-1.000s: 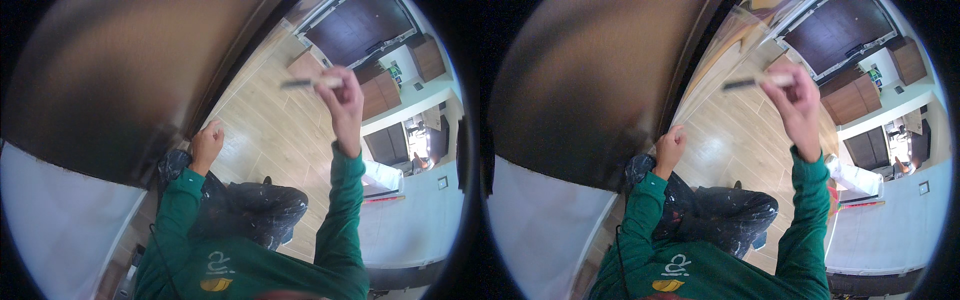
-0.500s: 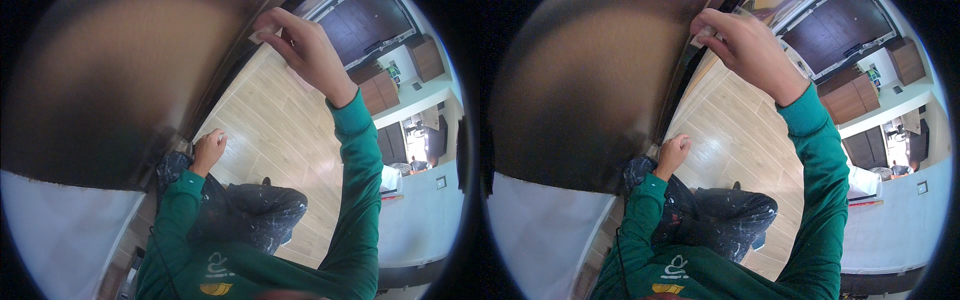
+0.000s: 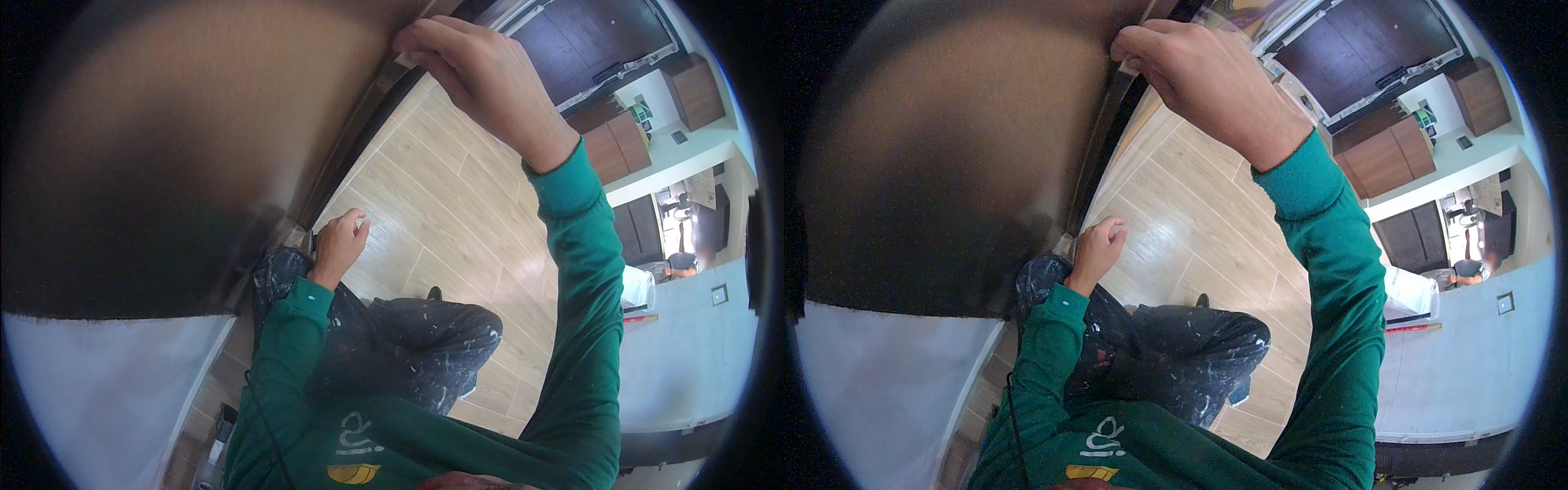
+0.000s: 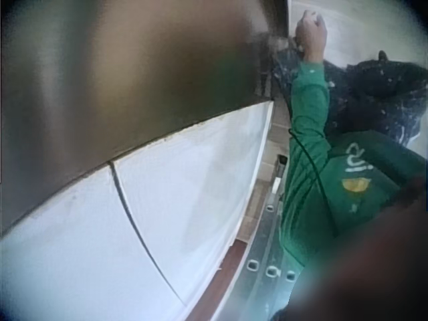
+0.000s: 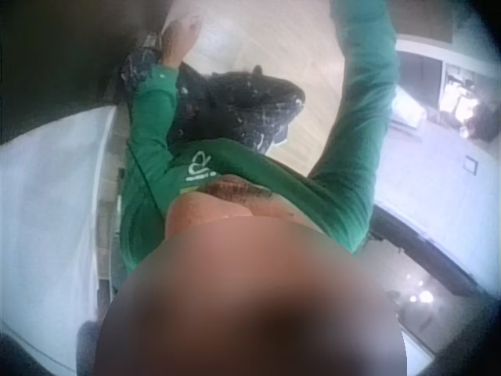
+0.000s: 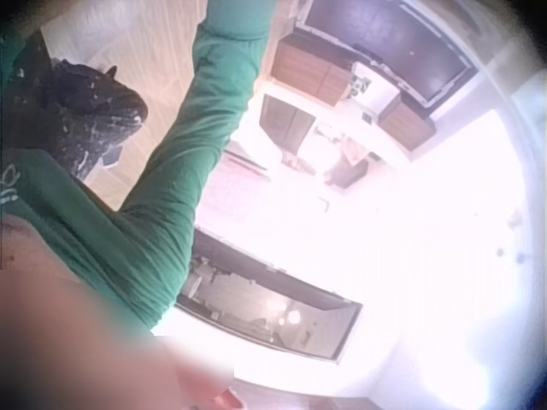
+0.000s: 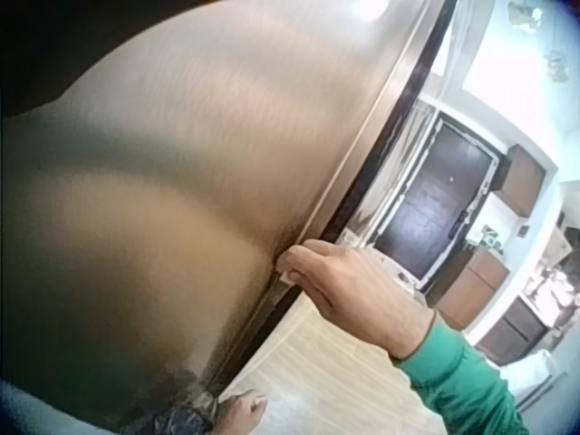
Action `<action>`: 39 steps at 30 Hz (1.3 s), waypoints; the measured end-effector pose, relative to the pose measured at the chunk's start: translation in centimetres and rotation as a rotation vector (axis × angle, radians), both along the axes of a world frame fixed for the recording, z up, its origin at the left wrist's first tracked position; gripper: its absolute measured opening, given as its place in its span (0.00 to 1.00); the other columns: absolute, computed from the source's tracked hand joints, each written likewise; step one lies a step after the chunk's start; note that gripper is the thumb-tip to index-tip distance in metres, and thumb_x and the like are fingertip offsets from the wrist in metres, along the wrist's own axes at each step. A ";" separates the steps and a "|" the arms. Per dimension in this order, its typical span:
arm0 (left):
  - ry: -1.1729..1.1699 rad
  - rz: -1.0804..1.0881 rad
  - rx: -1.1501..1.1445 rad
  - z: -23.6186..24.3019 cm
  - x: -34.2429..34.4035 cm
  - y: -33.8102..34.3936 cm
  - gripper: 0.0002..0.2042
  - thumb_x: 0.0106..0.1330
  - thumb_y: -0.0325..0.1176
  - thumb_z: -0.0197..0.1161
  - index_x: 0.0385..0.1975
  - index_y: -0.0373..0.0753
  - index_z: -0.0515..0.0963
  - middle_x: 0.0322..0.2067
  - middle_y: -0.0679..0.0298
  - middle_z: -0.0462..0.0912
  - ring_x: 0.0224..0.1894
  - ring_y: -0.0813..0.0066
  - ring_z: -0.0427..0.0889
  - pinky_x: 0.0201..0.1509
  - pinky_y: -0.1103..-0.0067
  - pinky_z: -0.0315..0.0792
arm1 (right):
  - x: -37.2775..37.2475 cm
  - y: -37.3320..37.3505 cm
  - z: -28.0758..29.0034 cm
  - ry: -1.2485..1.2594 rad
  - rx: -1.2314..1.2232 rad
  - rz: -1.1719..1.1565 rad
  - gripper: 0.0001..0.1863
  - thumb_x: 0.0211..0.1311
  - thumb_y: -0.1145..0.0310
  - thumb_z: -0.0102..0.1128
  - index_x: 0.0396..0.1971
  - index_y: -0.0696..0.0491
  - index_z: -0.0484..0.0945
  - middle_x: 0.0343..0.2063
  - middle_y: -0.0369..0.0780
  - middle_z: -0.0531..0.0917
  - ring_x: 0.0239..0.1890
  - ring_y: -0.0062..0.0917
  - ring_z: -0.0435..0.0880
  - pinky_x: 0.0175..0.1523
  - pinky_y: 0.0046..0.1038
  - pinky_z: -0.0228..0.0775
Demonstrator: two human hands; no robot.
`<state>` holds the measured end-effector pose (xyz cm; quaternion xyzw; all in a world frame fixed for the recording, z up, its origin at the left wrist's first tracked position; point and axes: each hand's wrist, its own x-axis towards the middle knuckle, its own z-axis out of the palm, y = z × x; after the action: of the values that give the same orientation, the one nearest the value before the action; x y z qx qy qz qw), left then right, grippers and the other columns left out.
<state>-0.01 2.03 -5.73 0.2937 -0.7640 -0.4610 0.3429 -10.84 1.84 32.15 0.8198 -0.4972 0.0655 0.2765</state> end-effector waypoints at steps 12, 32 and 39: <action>-0.005 -0.015 -0.007 -0.4 0.1 0.1 0.13 0.69 0.38 0.68 0.46 0.36 0.84 0.25 0.51 0.84 0.29 0.51 0.85 0.33 0.62 0.75 | 1.3 0.1 -1.6 0.066 -0.045 -0.143 0.09 0.68 0.73 0.60 0.45 0.48 0.83 0.39 0.40 0.87 0.39 0.39 0.89 0.42 0.36 0.83; -0.042 -0.028 0.014 0.3 0.4 0.1 0.14 0.69 0.40 0.68 0.47 0.37 0.84 0.31 0.48 0.87 0.34 0.50 0.88 0.37 0.63 0.78 | 1.4 -0.1 -2.1 0.095 -0.087 -0.195 0.09 0.70 0.76 0.59 0.46 0.49 0.81 0.40 0.39 0.87 0.39 0.40 0.89 0.41 0.34 0.83; -0.044 -0.009 -0.005 0.3 0.4 0.1 0.14 0.69 0.40 0.68 0.46 0.37 0.84 0.29 0.49 0.87 0.33 0.50 0.87 0.37 0.62 0.78 | 1.6 0.2 -1.8 0.057 -0.092 -0.139 0.12 0.64 0.76 0.56 0.46 0.51 0.78 0.37 0.43 0.84 0.36 0.43 0.88 0.38 0.41 0.81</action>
<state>0.37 2.17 -5.41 0.2994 -0.7737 -0.4542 0.3246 -9.25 2.09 30.34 0.7713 -0.5413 0.0455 0.3317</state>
